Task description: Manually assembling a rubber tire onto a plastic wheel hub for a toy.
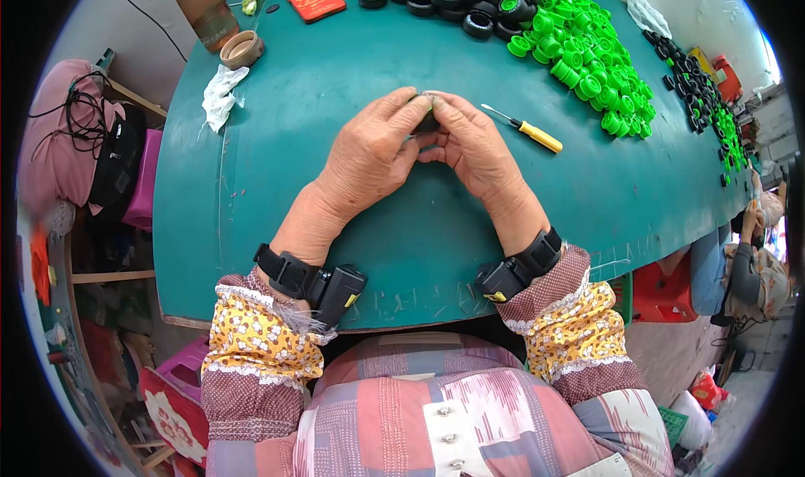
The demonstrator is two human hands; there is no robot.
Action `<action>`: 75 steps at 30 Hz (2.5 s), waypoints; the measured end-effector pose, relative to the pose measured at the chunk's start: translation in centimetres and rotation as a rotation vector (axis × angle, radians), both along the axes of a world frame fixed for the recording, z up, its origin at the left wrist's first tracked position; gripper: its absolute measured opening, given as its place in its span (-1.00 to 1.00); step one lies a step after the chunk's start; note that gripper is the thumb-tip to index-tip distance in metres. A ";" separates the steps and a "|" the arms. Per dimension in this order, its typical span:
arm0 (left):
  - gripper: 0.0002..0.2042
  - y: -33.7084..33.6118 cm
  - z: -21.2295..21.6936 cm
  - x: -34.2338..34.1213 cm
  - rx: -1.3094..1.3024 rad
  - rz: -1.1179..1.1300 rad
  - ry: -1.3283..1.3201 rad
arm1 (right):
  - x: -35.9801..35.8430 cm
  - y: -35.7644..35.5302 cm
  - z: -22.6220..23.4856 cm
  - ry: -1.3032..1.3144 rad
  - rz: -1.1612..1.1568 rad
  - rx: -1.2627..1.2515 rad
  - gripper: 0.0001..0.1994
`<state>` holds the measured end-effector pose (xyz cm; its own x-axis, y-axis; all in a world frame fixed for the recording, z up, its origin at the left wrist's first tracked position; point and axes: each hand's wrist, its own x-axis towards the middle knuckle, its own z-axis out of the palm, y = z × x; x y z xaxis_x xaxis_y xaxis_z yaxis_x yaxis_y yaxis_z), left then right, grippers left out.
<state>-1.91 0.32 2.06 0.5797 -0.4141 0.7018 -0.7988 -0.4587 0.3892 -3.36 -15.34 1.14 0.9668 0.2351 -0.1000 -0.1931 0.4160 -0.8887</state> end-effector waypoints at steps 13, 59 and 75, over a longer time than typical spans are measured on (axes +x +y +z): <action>-0.69 0.8 -0.5 0.7 -0.473 -0.165 0.983 | 0.2 0.4 -0.4 -0.093 -0.087 -0.271 -0.63; -0.65 -0.6 -1.8 2.2 -0.842 0.172 0.820 | 0.4 6.5 -1.5 -0.066 -0.347 -0.021 -0.78; -0.73 -0.8 -1.0 1.2 -0.196 0.374 0.306 | 0.3 5.3 -1.2 0.231 -0.104 0.129 -0.65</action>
<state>-0.69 -0.45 1.02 0.8535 -0.0169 0.5208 -0.4304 -0.5863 0.6863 -3.10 -10.09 -0.01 0.9416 0.1610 -0.2958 -0.3344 0.5507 -0.7647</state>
